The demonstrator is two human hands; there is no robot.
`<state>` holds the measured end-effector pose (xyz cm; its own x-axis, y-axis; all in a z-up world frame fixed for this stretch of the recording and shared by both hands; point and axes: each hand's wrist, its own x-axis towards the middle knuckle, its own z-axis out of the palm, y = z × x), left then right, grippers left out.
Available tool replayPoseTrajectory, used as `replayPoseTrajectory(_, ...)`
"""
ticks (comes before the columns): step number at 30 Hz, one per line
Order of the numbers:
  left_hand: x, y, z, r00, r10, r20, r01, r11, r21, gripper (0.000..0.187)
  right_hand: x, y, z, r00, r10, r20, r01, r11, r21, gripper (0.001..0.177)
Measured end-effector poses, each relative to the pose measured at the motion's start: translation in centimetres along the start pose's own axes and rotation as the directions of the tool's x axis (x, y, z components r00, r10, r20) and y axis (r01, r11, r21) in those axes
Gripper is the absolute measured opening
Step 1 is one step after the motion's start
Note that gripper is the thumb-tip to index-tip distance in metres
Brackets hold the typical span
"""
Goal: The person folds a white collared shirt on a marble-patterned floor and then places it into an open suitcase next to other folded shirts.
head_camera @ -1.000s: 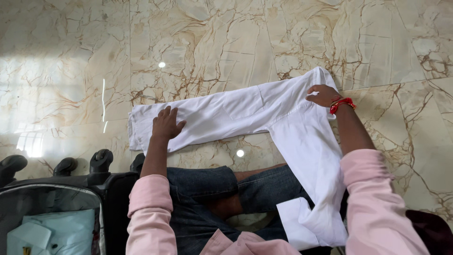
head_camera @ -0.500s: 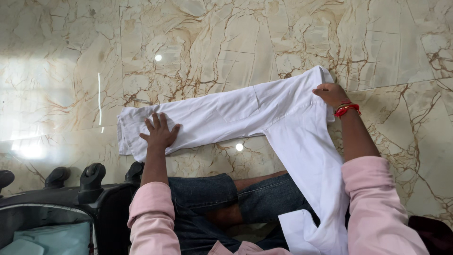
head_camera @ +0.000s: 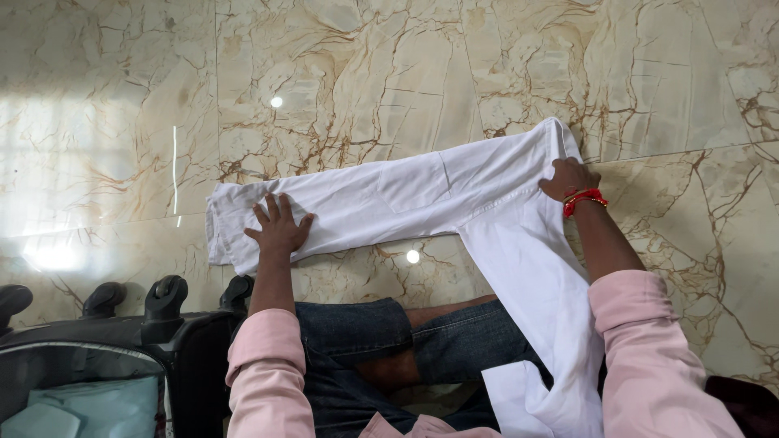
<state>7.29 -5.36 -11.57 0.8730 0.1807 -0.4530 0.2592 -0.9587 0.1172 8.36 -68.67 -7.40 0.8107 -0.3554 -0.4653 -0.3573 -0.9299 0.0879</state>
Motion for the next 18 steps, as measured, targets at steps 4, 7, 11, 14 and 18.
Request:
replayPoseTrajectory(4,0.0,0.0,0.1,1.0,0.0,-0.02,0.0,1.0,-0.012,0.095,-1.1,-0.6,0.4,0.956,-0.043,-0.291,0.076,0.992,0.102,0.054)
replayPoseTrajectory(7,0.0,0.0,0.0,1.0,-0.009,-0.015,0.009,1.0,-0.004,0.095,0.5,0.1,1.0,0.979,-0.037,-0.201,0.071,0.984,0.164,0.052)
replayPoseTrajectory(11,0.1,0.1,0.1,1.0,-0.005,-0.015,0.005,1.0,-0.009,0.096,3.1,2.5,2.9,0.99,-0.121,-0.069,0.133,0.97,0.204,0.06)
replayPoseTrajectory(14,-0.1,0.0,0.4,1.0,-0.004,-0.017,0.004,1.0,-0.002,0.095,3.1,3.4,2.5,0.999,-0.04,0.008,0.039,0.99,0.133,0.055)
replayPoseTrajectory(18,-0.1,0.1,0.2,0.999,-0.005,-0.035,0.005,1.0,-0.015,0.095,1.1,2.0,0.8,0.992,0.127,-0.003,-0.127,0.99,0.053,0.054)
